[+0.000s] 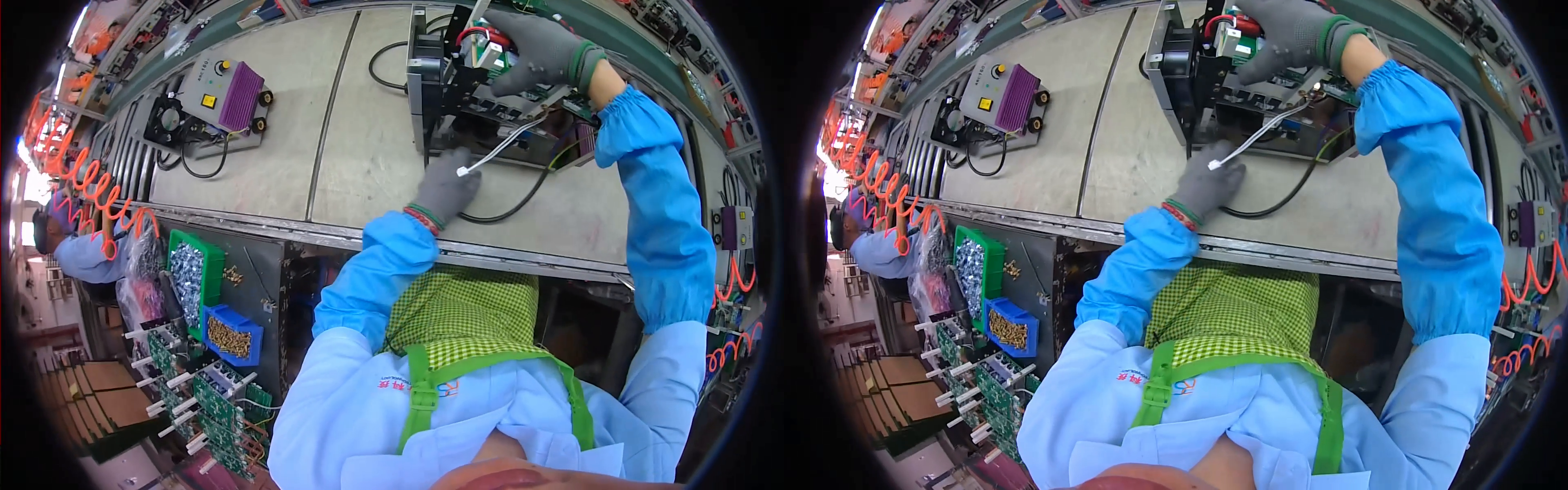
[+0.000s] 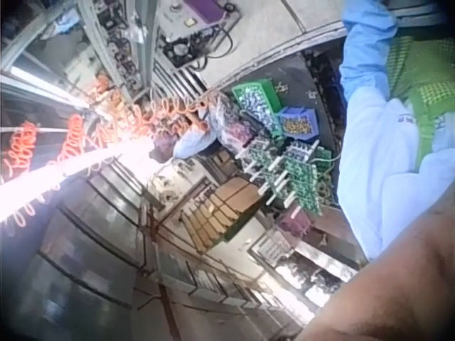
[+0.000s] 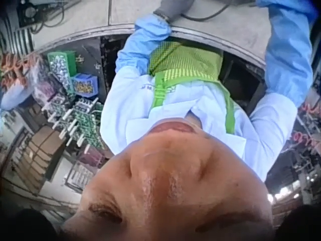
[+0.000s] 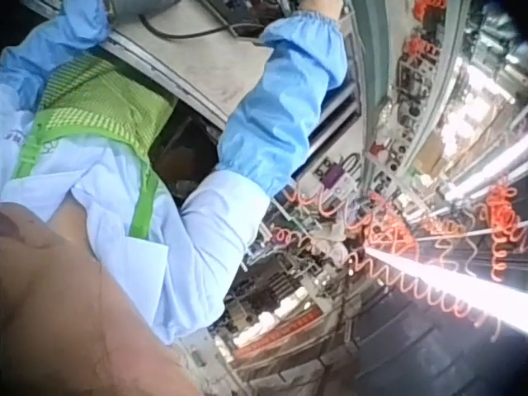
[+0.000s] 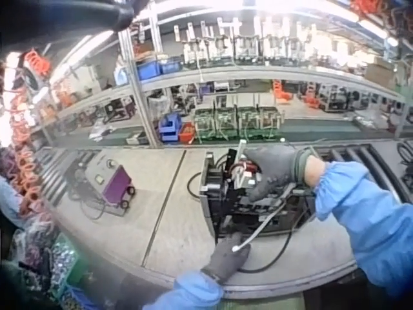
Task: Assembling electronic components on PCBs and testing power supply units on a production line.
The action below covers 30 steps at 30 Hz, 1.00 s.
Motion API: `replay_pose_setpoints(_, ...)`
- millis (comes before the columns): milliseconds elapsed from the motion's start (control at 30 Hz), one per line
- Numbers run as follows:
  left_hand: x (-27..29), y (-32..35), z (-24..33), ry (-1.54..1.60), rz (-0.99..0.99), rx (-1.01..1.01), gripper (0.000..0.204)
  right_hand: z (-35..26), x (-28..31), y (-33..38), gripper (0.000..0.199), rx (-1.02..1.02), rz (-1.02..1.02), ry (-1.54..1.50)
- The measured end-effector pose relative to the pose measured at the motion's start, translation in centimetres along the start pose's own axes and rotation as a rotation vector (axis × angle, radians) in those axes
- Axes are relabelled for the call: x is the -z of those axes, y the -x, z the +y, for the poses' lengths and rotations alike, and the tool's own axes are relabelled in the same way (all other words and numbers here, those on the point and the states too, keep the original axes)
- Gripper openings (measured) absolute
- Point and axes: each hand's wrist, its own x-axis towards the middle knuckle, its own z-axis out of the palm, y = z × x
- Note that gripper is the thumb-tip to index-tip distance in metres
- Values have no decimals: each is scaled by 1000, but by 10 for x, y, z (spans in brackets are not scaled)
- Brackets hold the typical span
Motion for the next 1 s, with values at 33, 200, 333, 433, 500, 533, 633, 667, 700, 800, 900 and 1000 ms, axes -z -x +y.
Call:
replay_pose_setpoints(33, 7, 0, -2, 41, 19, 44, 35, -7, 4, 0, 82, -8, -19, -30)
replay_pose_setpoints(200, 25, -1, 4, 316, 231, 193, 35, -22, 11, 4, 82, -18, -34, 21)
replay_pose_setpoints(333, 22, 2, 6, 476, 297, 180, 40, -20, 6, 4, 83, -63, -38, -10)
replay_pose_setpoints(433, 21, 3, 4, 391, 278, 180, 42, -17, 3, 1, 81, 8, 42, -92)
replay_pose_setpoints(500, 18, 3, 4, 455, 349, 144, 41, -14, 1, -1, 82, 0, 21, -88)
replay_pose_setpoints(533, 15, 2, 4, 450, 360, 143, 39, -12, -1, -1, 82, 20, 34, -58)
replay_pose_setpoints(633, 11, -2, 4, 383, 368, 159, 33, -9, -5, -6, 82, 52, 52, -42)
replay_pose_setpoints(667, 12, -5, 2, 334, 336, 177, 32, -9, -7, -9, 82, 60, 57, -52)
replay_pose_setpoints(700, 13, -8, 0, 281, 331, 187, 30, -8, -6, -12, 81, 0, 2, -60)
replay_pose_setpoints(800, 16, -12, -9, 359, 243, 180, 28, -7, -4, -21, 81, 166, 28, -231)
replay_pose_setpoints(900, 19, -12, -14, 374, 183, 166, 27, -2, 1, -22, 82, 52, -20, -137)
replay_pose_setpoints(1000, 22, -12, -13, 657, 102, 262, 27, 4, -1, -23, 83, 88, -71, -244)
